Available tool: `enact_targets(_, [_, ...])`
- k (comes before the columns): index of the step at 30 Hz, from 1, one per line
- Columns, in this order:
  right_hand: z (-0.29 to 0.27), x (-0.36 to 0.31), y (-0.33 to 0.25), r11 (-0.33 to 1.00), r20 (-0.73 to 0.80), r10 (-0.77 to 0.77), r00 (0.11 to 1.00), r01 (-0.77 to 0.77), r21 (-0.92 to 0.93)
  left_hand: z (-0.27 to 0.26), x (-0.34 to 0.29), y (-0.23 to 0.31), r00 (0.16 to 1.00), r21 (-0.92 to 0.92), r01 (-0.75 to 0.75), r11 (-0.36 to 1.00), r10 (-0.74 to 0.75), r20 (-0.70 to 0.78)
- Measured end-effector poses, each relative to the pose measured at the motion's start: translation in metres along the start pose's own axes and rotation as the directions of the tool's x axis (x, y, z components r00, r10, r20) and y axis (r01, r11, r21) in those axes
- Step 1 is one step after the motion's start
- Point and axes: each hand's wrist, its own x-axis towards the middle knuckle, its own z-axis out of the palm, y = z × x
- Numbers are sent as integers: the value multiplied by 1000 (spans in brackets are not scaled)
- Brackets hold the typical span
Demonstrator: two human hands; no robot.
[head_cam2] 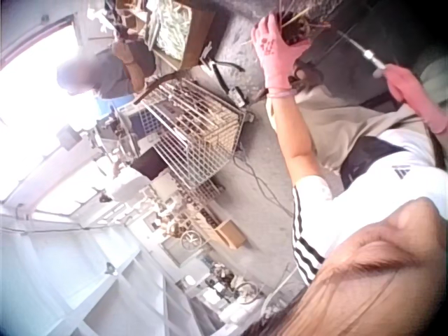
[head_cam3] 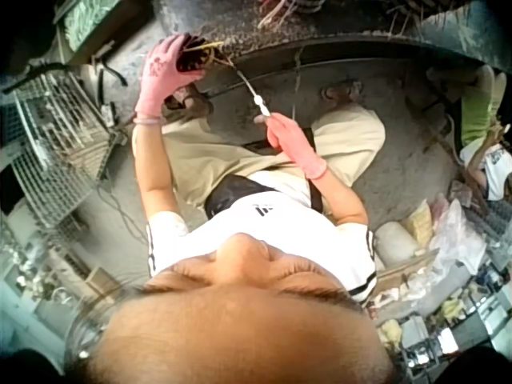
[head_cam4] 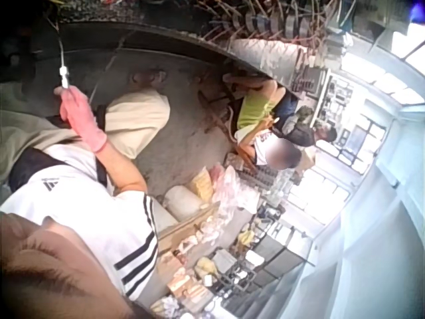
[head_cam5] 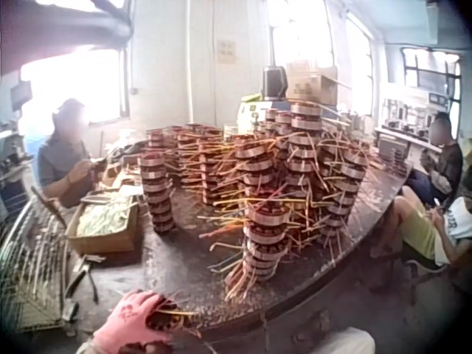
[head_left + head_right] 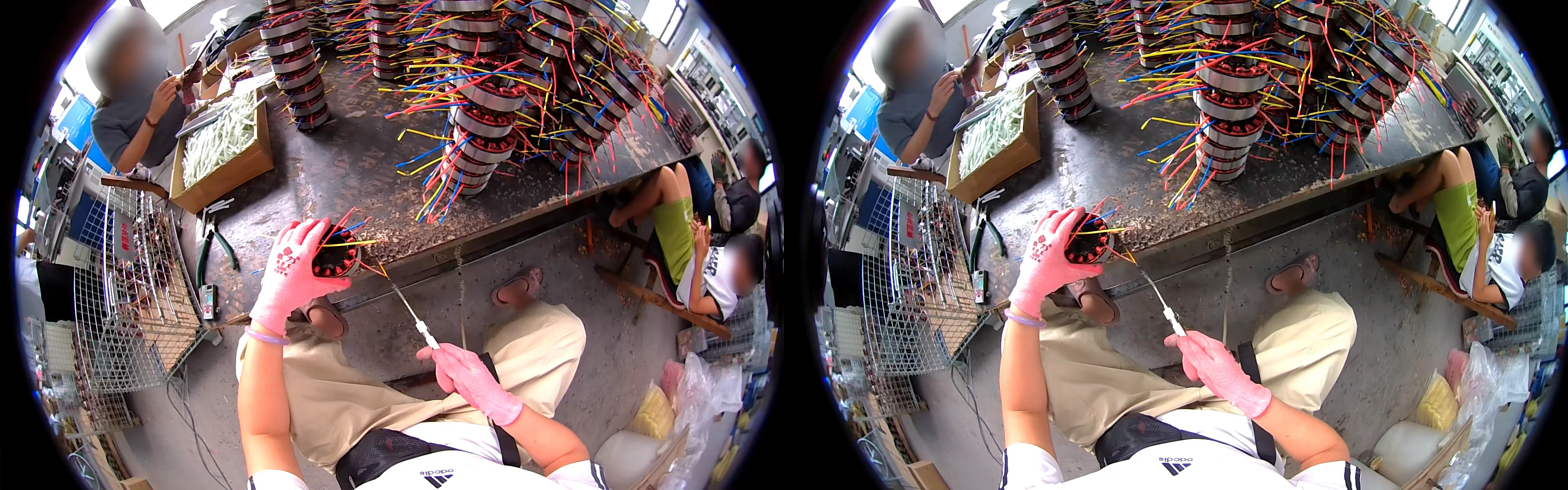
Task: The person uses a handheld lighter to burn the tips of wires on motor stators. They pick up stators one by one from a pile, apply the flame to several wire ends, and then place the processed items into a separate stack on the table.
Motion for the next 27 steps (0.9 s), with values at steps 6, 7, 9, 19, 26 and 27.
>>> enact_targets(6, [1,0,-4,1000,18,-20,1000,20,-10,1,2,0,1000,-24,-16,1000,16,-1])
enact_targets(7, [0,0,-4,1000,14,-14,1000,15,-16,0,2,1,1000,-19,-5,1000,5,4])
enact_targets(9, [1,1,-4,1000,12,-2,1000,2,-29,0,0,1,1000,-19,5,1000,-5,10])
enact_targets(19, [3,-7,-12,1000,-24,26,999,-26,-4,0,0,-8,996,-66,-87,994,86,-13])
enact_targets(26, [7,-7,-14,998,-17,54,998,-54,-15,-1,-5,-10,998,-47,-57,997,58,17])
enact_targets(27, [8,-7,-12,999,-16,28,999,-29,-33,-1,-6,-11,998,-52,-62,997,63,6])
